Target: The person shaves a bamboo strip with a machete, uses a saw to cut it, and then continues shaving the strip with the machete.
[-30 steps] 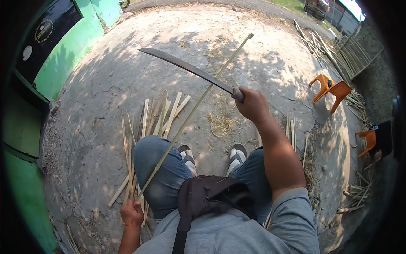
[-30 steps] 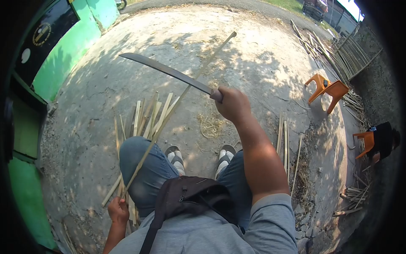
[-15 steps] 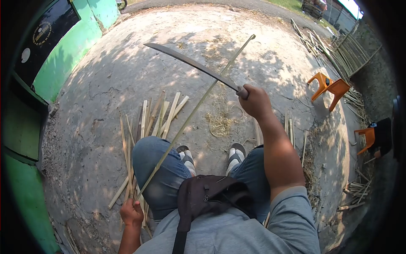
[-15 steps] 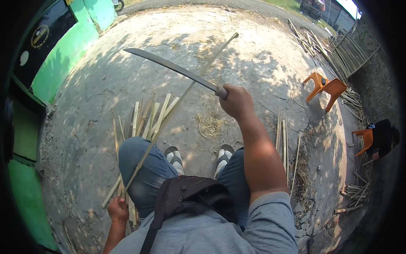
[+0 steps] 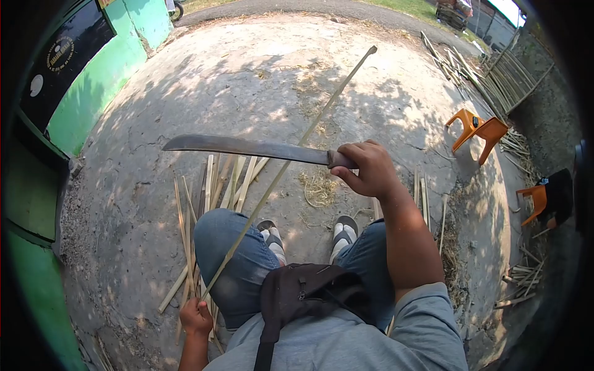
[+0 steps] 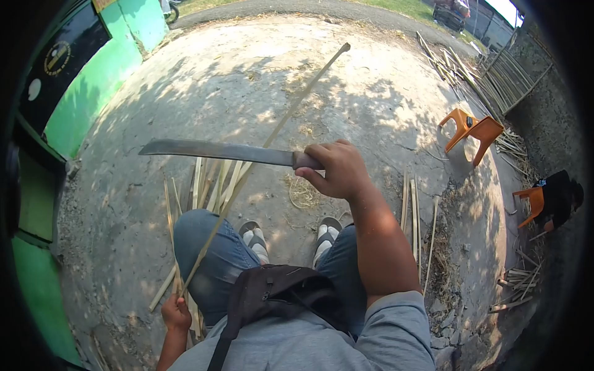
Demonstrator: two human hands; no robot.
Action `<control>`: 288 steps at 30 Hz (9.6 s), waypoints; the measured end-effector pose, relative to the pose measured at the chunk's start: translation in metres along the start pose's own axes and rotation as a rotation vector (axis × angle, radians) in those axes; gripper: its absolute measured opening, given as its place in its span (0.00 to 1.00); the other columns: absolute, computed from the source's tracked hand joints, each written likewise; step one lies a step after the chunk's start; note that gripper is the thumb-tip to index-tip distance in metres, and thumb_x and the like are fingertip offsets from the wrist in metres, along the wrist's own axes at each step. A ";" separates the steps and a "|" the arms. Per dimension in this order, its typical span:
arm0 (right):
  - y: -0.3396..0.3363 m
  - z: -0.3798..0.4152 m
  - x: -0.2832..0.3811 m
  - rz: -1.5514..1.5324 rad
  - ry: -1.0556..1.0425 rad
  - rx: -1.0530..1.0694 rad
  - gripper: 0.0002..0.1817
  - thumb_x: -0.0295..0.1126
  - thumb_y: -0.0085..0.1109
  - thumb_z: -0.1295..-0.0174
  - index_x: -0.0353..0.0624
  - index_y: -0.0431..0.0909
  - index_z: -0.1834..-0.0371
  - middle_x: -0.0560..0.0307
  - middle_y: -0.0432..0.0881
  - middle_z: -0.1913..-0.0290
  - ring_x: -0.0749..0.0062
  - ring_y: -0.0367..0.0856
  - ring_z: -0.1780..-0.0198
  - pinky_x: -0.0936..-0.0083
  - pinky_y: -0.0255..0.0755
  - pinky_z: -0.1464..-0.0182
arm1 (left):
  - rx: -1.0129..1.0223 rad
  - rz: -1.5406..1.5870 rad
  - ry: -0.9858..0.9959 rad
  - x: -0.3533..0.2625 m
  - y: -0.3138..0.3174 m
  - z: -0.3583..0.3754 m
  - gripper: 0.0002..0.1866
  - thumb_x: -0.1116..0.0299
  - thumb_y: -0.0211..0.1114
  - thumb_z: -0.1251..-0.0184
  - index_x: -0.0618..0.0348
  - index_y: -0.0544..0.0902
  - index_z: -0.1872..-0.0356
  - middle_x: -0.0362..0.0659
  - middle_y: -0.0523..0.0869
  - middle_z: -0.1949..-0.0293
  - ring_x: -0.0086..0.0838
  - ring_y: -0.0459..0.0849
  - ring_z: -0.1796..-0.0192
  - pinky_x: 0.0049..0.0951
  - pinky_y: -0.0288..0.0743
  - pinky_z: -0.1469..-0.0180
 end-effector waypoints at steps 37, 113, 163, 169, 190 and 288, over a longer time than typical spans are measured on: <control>-0.013 0.004 -0.036 -0.168 0.269 0.040 0.23 0.55 0.70 0.33 0.44 0.83 0.66 0.46 0.82 0.73 0.46 0.82 0.72 0.58 0.74 0.67 | -0.019 -0.063 -0.005 0.003 -0.004 0.001 0.40 0.31 0.45 0.19 0.62 0.73 0.76 0.59 0.76 0.76 0.64 0.78 0.70 0.57 0.67 0.70; -0.014 0.010 -0.045 0.003 0.371 -0.166 0.24 0.56 0.71 0.34 0.45 0.83 0.67 0.47 0.83 0.75 0.43 0.83 0.71 0.56 0.75 0.68 | 0.050 -0.014 0.023 0.013 -0.013 -0.010 0.39 0.33 0.46 0.19 0.61 0.73 0.79 0.58 0.75 0.79 0.63 0.78 0.72 0.54 0.66 0.70; -0.056 0.043 -0.027 0.357 0.002 0.140 0.25 0.62 0.70 0.37 0.52 0.79 0.67 0.61 0.83 0.76 0.59 0.86 0.73 0.63 0.76 0.60 | 0.068 -0.021 0.057 0.010 -0.023 -0.032 0.43 0.28 0.46 0.22 0.62 0.74 0.81 0.58 0.75 0.81 0.62 0.79 0.74 0.54 0.67 0.72; -0.094 0.035 -0.106 0.408 0.533 0.073 0.26 0.61 0.66 0.32 0.48 0.81 0.64 0.50 0.88 0.69 0.47 0.90 0.63 0.53 0.82 0.59 | 0.038 -0.059 0.108 0.015 -0.022 -0.037 0.43 0.28 0.46 0.22 0.62 0.74 0.81 0.58 0.75 0.81 0.62 0.80 0.73 0.54 0.67 0.71; -0.108 0.040 -0.121 0.459 0.695 0.016 0.31 0.66 0.60 0.29 0.46 0.82 0.64 0.46 0.88 0.70 0.44 0.90 0.63 0.54 0.82 0.59 | 0.014 -0.088 0.107 0.019 -0.024 -0.031 0.42 0.28 0.48 0.22 0.61 0.73 0.81 0.57 0.75 0.81 0.61 0.79 0.74 0.53 0.66 0.72; -0.037 0.041 0.059 -0.553 0.278 -0.047 0.21 0.38 0.73 0.50 0.49 0.88 0.51 0.45 0.76 0.57 0.51 0.81 0.58 0.59 0.76 0.54 | 0.268 1.697 0.497 -0.413 0.004 -0.193 0.39 0.21 0.45 0.28 0.53 0.72 0.60 0.36 0.69 0.71 0.24 0.67 0.67 0.30 0.66 0.55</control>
Point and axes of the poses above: each hand's wrist, its own z-axis away from the middle knuckle, its own y-axis out of the palm, x = y × z, the point moved 2 cm from there along -z, towards the middle knuckle
